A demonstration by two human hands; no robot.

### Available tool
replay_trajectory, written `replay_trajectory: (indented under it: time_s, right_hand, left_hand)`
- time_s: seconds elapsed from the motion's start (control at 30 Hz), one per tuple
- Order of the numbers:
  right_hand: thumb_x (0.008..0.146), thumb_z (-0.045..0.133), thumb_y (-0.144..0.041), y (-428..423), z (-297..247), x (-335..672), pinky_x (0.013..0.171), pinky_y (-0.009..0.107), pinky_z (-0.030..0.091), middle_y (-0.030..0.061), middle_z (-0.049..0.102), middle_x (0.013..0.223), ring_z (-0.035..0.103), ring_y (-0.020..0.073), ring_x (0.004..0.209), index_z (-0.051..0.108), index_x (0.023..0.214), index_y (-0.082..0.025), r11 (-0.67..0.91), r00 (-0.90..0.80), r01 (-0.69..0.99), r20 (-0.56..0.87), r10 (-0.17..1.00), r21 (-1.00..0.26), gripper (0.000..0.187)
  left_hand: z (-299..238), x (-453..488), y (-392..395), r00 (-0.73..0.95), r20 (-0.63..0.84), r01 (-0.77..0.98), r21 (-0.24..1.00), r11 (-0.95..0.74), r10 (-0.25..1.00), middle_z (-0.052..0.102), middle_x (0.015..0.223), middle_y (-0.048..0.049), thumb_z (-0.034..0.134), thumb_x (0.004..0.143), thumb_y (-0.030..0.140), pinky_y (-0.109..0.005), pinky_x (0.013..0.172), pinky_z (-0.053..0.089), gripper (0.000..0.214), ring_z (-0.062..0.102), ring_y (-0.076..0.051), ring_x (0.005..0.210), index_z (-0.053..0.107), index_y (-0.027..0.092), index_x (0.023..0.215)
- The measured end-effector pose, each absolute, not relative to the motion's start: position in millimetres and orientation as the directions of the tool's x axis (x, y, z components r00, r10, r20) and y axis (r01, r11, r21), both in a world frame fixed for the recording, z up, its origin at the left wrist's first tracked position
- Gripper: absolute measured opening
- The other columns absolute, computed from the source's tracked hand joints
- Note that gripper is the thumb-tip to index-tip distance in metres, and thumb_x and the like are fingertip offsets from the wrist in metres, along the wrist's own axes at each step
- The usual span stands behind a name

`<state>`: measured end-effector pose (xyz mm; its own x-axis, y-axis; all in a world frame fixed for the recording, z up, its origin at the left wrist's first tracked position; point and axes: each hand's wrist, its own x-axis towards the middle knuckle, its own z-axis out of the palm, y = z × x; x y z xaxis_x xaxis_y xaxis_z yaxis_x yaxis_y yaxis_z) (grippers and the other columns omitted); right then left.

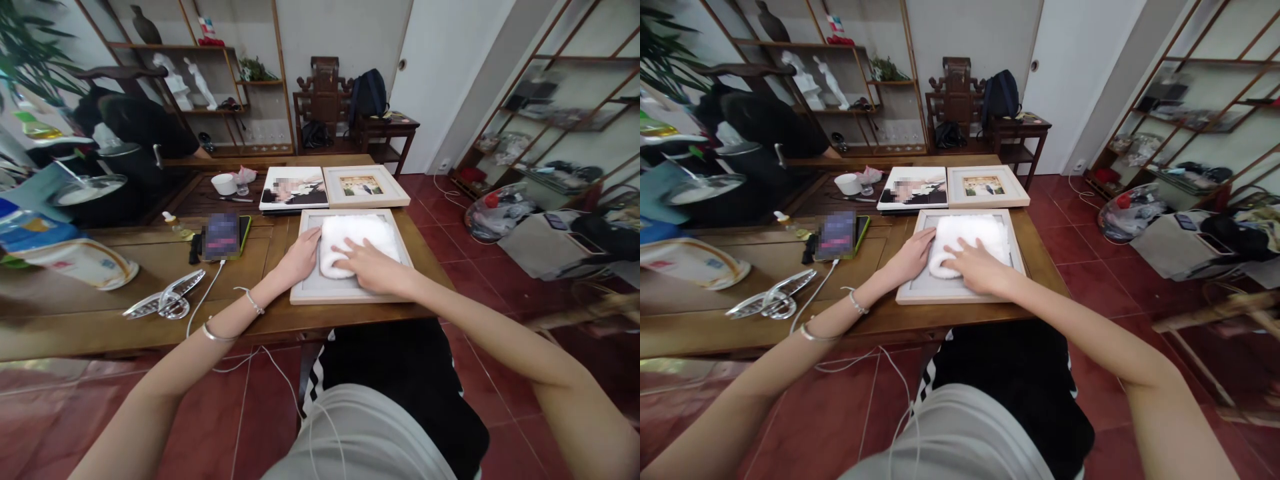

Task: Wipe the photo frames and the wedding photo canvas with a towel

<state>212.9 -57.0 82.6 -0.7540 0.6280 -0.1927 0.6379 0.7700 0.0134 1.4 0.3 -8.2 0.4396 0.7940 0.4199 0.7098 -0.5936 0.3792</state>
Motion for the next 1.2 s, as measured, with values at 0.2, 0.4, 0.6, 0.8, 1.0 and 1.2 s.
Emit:
replay_trajectory:
  time_s: [0.2, 0.4, 0.6, 0.8, 1.0, 1.2]
  right_hand:
    - [0.070, 0.038, 0.010, -101, 94, 232, 0.113, 0.061, 0.032, 0.0088, 0.036, 0.159, 0.025, 0.0328, 0.149, 0.055, 0.136, -0.022, 0.814, -0.815, 0.568, -0.214, 0.538, -0.121, 0.075]
    - [0.069, 0.038, 0.010, -70, 74, 242, 0.117, 0.059, 0.027, 0.0137, 0.030, 0.161, 0.021, 0.0313, 0.150, 0.047, 0.142, -0.017, 0.755, -0.757, 0.653, -0.098, 0.646, -0.065, 0.079]
    - [0.073, 0.035, 0.011, 0, 62, 236, 0.112, 0.068, 0.027, 0.0136, 0.021, 0.164, 0.016, 0.0381, 0.151, 0.040, 0.146, -0.015, 0.620, -0.628, 0.778, 0.085, 0.774, 0.100, 0.078]
    - [0.076, 0.040, 0.010, 27, 63, 201, 0.112, 0.073, 0.020, 0.0138, 0.022, 0.164, 0.012, 0.0409, 0.150, 0.044, 0.144, -0.015, 0.637, -0.646, 0.755, 0.009, 0.763, 0.158, 0.073]
    - [0.084, 0.039, 0.003, -12, 62, 168, 0.110, 0.072, 0.026, 0.0150, 0.022, 0.164, 0.016, 0.0423, 0.149, 0.048, 0.143, -0.013, 0.731, -0.725, 0.672, -0.096, 0.682, 0.118, 0.061]
    - [0.080, 0.041, 0.005, -54, 69, 189, 0.110, 0.071, 0.028, 0.0180, 0.033, 0.159, 0.019, 0.0408, 0.149, 0.048, 0.143, -0.013, 0.808, -0.801, 0.589, -0.111, 0.588, 0.028, 0.066]
  left_hand:
    - [-13, -1, 1, 0.454, 0.400, 0.711, 0.375, -0.594, 0.796, 0.050, 0.145, -0.0188, 0.036, 0.089, 0.009, -0.049, 0.115, 0.039, 0.052, 0.045, -0.027, 0.138, 0.048, 0.010, 0.139]
    - [-14, 0, 1, 0.448, 0.411, 0.719, 0.362, -0.593, 0.794, 0.050, 0.144, -0.0204, 0.035, 0.092, 0.012, -0.050, 0.114, 0.040, 0.049, 0.045, -0.029, 0.138, 0.049, 0.010, 0.139]
    - [-9, 2, -3, 0.434, 0.393, 0.718, 0.392, -0.575, 0.810, 0.050, 0.144, -0.0217, 0.033, 0.096, 0.016, -0.049, 0.113, 0.041, 0.046, 0.045, -0.029, 0.138, 0.046, 0.008, 0.139]
    - [1, 5, -10, 0.346, 0.486, 0.662, 0.480, -0.576, 0.803, 0.039, 0.153, -0.0207, 0.028, 0.103, 0.030, -0.049, 0.119, 0.030, 0.050, 0.036, -0.027, 0.144, 0.029, 0.012, 0.150]
    - [2, 6, -11, 0.260, 0.500, 0.651, 0.541, -0.532, 0.826, 0.038, 0.153, -0.0244, 0.023, 0.103, 0.049, -0.048, 0.119, 0.029, 0.063, 0.036, -0.030, 0.144, 0.028, 0.007, 0.150]
    - [5, 8, -16, 0.230, 0.484, 0.626, 0.591, -0.509, 0.845, 0.044, 0.151, -0.0205, 0.020, 0.103, 0.052, -0.046, 0.119, 0.030, 0.063, 0.040, -0.028, 0.142, 0.038, 0.010, 0.146]
